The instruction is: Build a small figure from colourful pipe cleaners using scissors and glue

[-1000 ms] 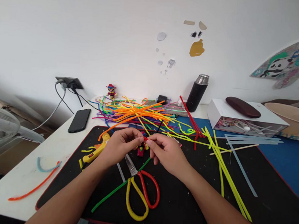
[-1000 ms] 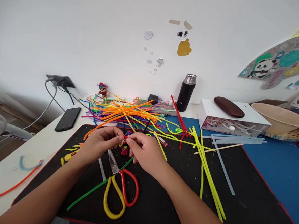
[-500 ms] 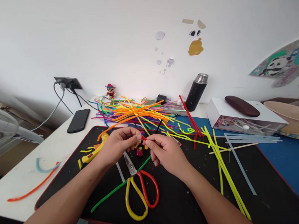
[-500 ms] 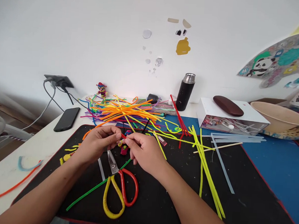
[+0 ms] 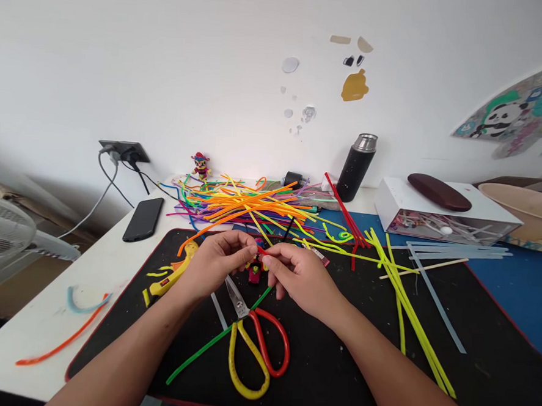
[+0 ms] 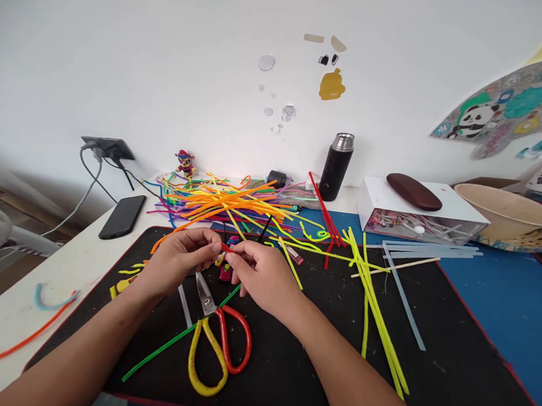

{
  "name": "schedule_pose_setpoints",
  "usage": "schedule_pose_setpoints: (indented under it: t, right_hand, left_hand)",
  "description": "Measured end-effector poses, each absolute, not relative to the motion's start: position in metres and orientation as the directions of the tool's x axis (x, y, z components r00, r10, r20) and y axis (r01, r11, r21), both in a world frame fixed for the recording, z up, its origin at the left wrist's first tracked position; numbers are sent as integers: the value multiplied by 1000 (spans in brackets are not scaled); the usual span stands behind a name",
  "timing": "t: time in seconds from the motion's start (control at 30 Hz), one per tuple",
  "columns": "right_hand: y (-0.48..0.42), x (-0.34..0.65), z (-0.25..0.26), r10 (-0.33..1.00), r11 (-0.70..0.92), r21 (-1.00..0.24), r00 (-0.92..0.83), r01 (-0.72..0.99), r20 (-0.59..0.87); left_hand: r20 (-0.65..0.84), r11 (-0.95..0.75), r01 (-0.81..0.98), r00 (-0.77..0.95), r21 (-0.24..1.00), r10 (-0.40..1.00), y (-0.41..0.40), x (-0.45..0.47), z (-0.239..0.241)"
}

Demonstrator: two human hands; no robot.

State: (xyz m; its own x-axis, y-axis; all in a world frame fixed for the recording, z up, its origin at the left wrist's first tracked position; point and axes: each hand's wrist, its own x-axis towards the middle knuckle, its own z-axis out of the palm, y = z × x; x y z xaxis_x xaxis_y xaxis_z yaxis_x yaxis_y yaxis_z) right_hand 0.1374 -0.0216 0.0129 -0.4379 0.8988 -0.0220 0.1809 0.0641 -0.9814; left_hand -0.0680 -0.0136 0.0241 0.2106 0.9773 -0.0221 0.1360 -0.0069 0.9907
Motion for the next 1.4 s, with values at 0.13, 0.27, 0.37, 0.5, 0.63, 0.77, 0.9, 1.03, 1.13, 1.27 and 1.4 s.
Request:
schedule_pose_setpoints:
  t: [0.13,0.27,0.37,0.5,0.63,0.77,0.9,1.03,1.13,1.27,1.4]
  right_hand:
    - [-20,136,12,908,60,-987,-418,151,-9]
    - [-21,137,13,913,62,-987,-408,150,-5]
    - [-22,138,14,915,58,-986,-404,156,-10]
    - [-21,138,14,922,56,-987,-387,153,-8]
    - [-21,138,12,924,54,-987,-383,150,-7]
    - [-21,138,11,919,47,-988,-394,148,-15]
    - [-21,138,13,911,58,-984,-411,170,-17]
    - [-22,139,14,906,73,-974,-422,215,-25]
    - [-22,140,14,902,83,-971,-431,225,-22]
    - [-21,142,16,894,95,-966,-447,240,-24]
    - [-21,143,18,885,96,-961,-464,259,-37]
  left_hand:
    - [-29,-18,176,262,984,965,-15,-64,27]
    - [-63,27,130,278,991,959,-15,-64,22]
    - [-94,80,63,268,995,959,-13,-65,17]
    - [-119,114,37,280,993,952,-12,-63,16]
    - [-102,95,37,272,995,957,-13,-61,16]
    - [-91,88,23,273,996,958,-14,-60,16]
    - [-107,96,49,317,994,942,-14,-62,18]
    - [-131,96,113,360,989,924,-14,-64,22]
    - [-127,74,162,353,984,927,-15,-64,25]
    - [-111,35,214,355,976,928,-15,-67,29]
    - [-116,22,255,362,967,925,-13,-75,32]
